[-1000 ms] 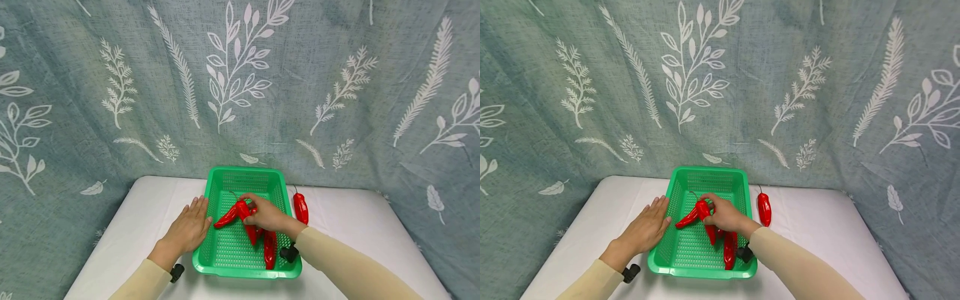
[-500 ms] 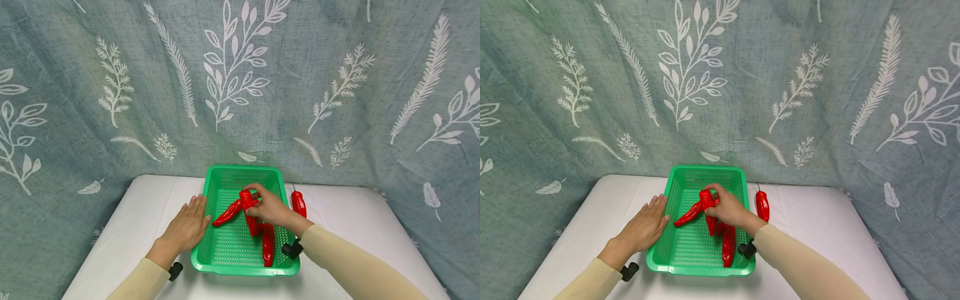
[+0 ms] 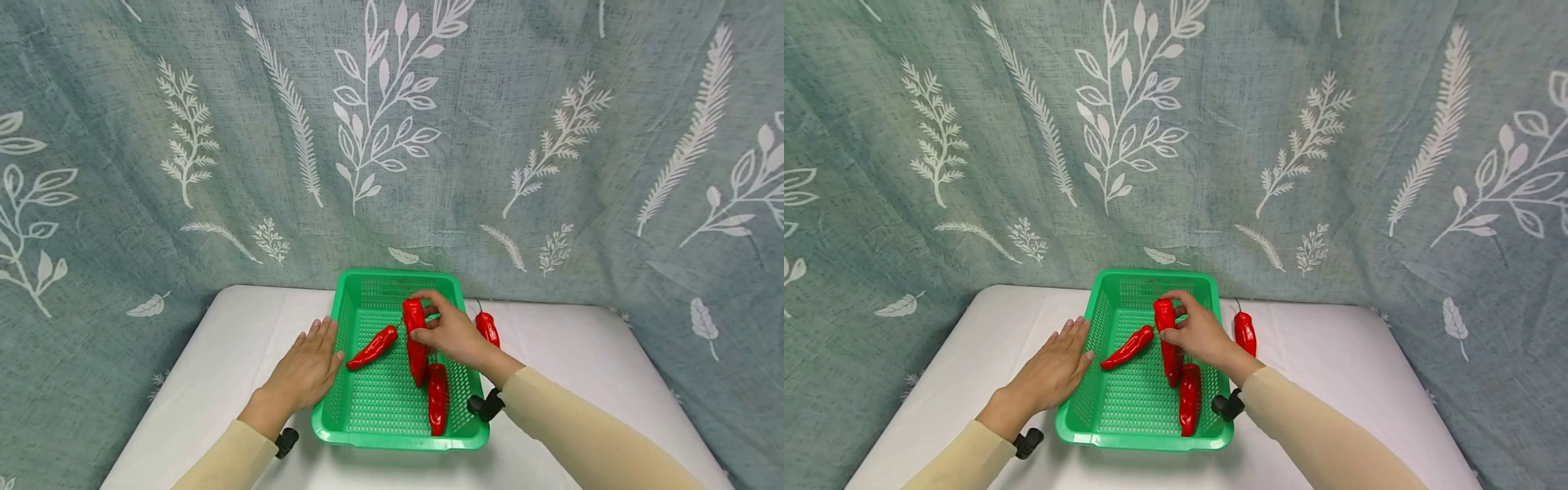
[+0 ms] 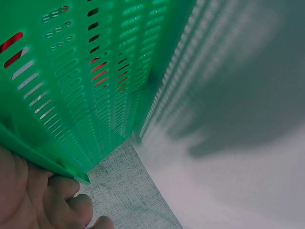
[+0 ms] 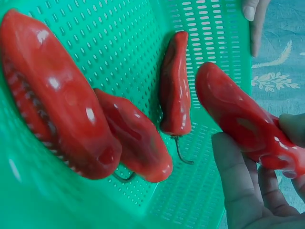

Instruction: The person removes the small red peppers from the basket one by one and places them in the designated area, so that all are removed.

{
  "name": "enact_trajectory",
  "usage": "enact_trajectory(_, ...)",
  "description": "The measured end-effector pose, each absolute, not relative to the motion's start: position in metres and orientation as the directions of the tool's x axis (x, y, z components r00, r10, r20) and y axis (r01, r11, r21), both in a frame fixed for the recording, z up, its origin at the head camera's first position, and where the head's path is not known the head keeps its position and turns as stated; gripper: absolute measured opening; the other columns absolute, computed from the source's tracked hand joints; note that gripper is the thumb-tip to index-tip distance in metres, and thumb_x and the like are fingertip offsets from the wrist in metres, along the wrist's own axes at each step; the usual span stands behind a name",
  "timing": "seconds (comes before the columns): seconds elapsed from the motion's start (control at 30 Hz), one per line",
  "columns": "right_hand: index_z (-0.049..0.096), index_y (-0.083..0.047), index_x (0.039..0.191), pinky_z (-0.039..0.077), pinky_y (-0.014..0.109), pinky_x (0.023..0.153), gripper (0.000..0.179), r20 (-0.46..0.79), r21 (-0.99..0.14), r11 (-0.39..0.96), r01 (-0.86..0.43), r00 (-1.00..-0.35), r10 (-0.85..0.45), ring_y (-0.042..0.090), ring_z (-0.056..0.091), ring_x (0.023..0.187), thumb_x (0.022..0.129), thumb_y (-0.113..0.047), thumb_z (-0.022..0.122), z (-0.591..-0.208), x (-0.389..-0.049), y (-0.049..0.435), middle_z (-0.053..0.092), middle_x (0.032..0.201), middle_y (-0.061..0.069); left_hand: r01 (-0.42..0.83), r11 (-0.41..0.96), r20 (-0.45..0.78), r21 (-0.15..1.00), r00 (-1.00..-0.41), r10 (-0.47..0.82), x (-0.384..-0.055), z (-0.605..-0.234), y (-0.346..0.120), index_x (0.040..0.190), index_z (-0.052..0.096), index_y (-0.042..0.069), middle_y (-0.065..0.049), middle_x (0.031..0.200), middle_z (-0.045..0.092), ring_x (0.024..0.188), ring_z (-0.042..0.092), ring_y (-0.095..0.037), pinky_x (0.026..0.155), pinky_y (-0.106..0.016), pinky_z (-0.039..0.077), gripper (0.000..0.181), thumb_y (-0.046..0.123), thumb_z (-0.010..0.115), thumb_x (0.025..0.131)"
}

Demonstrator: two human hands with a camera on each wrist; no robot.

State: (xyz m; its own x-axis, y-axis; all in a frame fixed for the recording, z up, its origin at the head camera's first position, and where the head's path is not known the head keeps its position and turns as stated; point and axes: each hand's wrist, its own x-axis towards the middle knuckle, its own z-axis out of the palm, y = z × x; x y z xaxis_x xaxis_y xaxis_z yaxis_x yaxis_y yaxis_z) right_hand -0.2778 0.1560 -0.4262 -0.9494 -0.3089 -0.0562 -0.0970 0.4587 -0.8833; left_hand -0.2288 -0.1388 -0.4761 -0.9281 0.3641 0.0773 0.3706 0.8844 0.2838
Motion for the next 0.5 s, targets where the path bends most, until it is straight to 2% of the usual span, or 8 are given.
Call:
enact_trajectory(0.3, 0.048, -0.021, 0.153, 0.067, 0.045, 0.069, 0.068, -0.048, -0.899, 0.43, -0.078, -0.961, -0.274, 0.026, 0.072, 0.101, 0.092, -0.008, 0.077, -0.424, -0.278, 0.17, 0.058, 0.134, 0.022, 0.373, 0.885, 0.08, 0.278, -0.927, 0.365, -0.228, -0.476, -0.139, 0.164, 0.023, -0.007, -0.025, 0.172, 0.026, 0.161, 0.022, -0.042, 0.129, -0.06, 0.025, 0.067, 0.034, 0.04, 0.115)
enact_trajectory(0.5, 0.047, -0.016, 0.154, 0.067, 0.046, 0.07, 0.069, -0.028, -0.902, 0.423, -0.088, -0.966, -0.259, 0.028, 0.073, 0.103, 0.092, -0.007, 0.076, -0.423, -0.278, 0.178, 0.059, 0.136, 0.026, 0.372, 0.883, 0.081, 0.284, -0.928, 0.365, -0.227, -0.475, -0.139, 0.164, 0.024, -0.007, -0.025, 0.172, 0.025, 0.161, 0.022, -0.042, 0.129, -0.059, 0.025, 0.067, 0.034, 0.04, 0.115)
